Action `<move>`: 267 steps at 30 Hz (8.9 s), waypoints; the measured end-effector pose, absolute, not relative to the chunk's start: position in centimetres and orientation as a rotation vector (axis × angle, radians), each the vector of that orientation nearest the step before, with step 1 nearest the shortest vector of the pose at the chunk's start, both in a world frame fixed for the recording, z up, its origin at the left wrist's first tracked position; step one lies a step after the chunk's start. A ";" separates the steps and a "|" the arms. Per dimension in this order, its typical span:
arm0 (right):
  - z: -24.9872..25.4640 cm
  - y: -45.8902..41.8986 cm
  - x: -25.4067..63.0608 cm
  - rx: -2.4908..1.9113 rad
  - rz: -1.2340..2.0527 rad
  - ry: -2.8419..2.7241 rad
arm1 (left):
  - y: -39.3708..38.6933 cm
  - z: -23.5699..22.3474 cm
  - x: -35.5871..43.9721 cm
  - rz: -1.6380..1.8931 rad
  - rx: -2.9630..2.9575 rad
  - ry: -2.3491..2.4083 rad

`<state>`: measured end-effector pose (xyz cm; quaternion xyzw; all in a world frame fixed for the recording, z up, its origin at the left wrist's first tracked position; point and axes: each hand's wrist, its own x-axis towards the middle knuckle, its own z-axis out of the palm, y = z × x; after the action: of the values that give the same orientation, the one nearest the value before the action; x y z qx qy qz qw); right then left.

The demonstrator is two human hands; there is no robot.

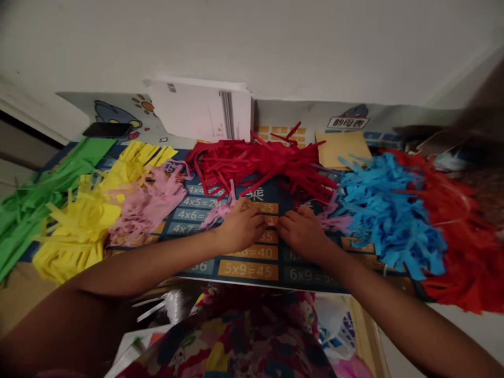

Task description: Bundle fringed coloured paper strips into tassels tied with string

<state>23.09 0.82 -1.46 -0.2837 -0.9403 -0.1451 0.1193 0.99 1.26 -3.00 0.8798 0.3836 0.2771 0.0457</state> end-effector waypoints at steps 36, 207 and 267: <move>1.7 -9.5 16.5 -0.944 1.173 -1.061 | -8.2 4.1 1.4 1.460 2.280 0.961; -1.7 -11.3 20.9 -1.237 1.100 -1.195 | -7.0 2.7 2.1 1.015 1.867 0.927; 2.5 -7.3 29.5 -1.485 0.251 -1.467 | -5.8 1.9 2.5 0.988 2.246 0.837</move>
<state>29.52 -7.30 2.46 -0.6131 -0.6055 0.1034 0.4967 2.51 -5.76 1.91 0.8338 0.3107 0.3668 0.2713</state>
